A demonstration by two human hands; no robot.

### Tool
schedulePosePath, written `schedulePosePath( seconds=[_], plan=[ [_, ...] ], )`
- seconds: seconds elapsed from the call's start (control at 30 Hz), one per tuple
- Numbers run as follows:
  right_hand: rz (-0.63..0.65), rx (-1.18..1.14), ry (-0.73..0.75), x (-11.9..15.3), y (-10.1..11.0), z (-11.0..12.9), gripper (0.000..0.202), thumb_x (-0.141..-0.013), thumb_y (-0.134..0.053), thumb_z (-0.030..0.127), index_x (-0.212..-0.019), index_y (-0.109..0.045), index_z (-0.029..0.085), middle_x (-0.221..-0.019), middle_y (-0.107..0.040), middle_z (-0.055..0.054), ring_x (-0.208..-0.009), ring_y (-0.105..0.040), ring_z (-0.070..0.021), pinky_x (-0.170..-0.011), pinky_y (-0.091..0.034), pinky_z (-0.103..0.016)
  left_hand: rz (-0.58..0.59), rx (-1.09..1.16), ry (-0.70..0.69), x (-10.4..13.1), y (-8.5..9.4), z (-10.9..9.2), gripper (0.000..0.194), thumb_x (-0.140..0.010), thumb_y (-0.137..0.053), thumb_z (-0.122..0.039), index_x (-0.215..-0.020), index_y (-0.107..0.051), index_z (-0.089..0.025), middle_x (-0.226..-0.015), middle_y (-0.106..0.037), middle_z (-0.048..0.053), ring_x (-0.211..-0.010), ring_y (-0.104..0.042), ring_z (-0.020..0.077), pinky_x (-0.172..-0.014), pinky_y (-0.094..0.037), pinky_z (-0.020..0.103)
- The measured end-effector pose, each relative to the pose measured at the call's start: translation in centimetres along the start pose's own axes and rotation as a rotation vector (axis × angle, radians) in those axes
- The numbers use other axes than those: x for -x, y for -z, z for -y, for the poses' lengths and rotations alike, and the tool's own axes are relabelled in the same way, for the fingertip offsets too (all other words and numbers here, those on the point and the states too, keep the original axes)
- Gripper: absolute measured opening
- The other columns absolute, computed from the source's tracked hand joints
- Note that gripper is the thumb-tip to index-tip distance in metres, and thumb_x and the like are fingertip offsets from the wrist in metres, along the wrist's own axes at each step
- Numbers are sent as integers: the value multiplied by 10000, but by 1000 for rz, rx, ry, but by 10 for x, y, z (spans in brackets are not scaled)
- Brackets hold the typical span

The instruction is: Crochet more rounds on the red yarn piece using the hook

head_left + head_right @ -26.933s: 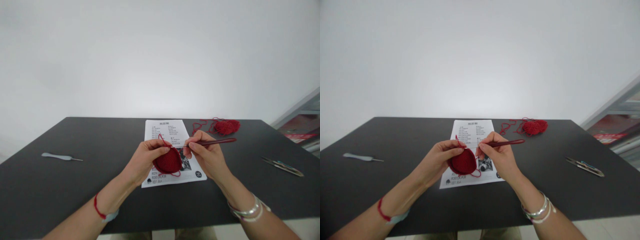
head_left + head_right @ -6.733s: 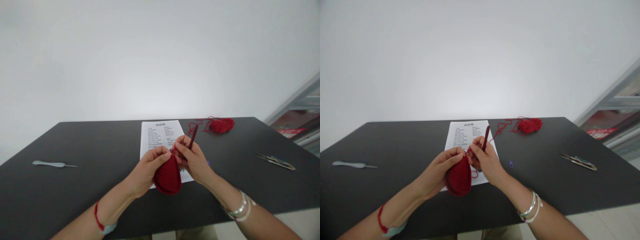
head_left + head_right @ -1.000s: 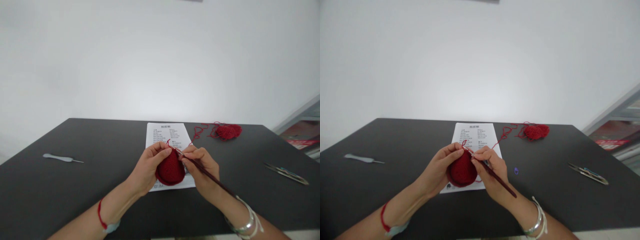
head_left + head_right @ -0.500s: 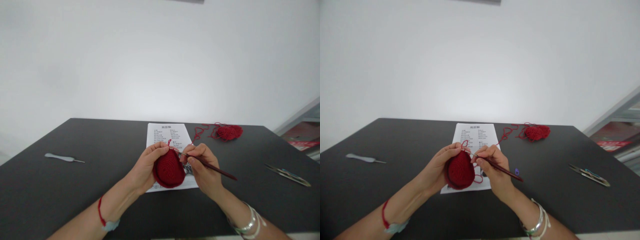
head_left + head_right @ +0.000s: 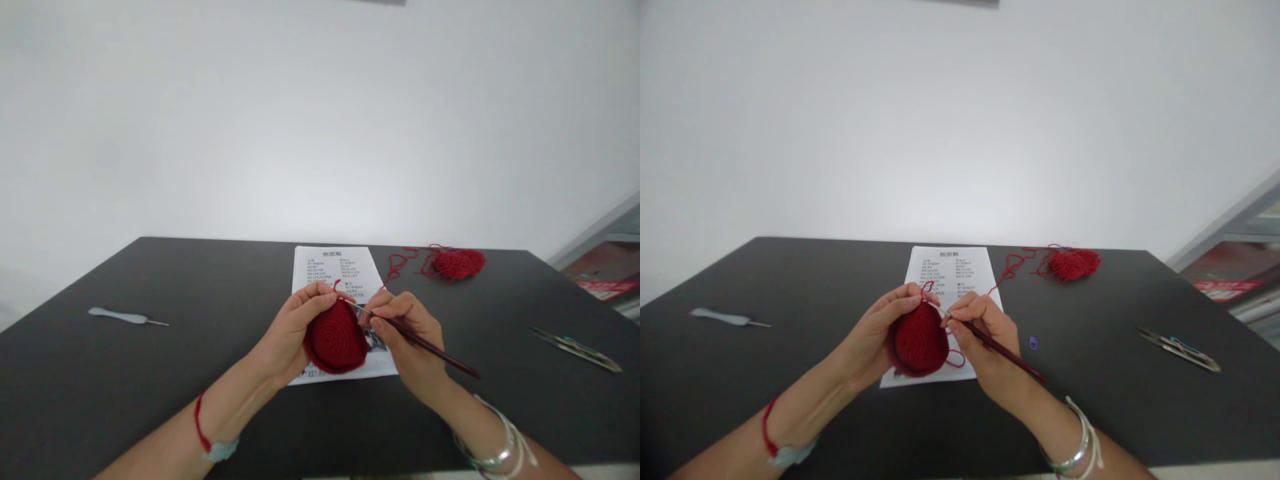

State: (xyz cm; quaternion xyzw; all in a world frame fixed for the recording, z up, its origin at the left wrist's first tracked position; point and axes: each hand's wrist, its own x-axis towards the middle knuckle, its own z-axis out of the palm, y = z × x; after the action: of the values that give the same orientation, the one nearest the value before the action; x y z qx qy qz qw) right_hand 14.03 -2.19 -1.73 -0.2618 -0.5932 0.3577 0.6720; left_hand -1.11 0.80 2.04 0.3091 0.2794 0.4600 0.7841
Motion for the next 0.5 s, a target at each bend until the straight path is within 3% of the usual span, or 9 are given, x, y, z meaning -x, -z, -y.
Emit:
schedulePosePath(
  seconds=[0.37,0.5],
  plan=[
    [28,115,113,-3,0,5,125,-844,-614,124,-861,-623,248,-768,-639,-12,-705,-578,-146,-611,-463,-286,-11,-4,2,0,0,-2,191,-601,-790,-165,-636,-603,-145,-705,-711,25,-602,-606,113,-612,-486,214],
    [47,63,76,-3,0,5,143,-838,-623,113,-870,-635,251,-798,-650,-15,-734,-587,-148,-637,-473,-292,4,0,7,0,0,-2,186,-609,-794,-168,-641,-613,-142,-715,-715,29,-610,-614,116,-625,-495,218]
  ],
)
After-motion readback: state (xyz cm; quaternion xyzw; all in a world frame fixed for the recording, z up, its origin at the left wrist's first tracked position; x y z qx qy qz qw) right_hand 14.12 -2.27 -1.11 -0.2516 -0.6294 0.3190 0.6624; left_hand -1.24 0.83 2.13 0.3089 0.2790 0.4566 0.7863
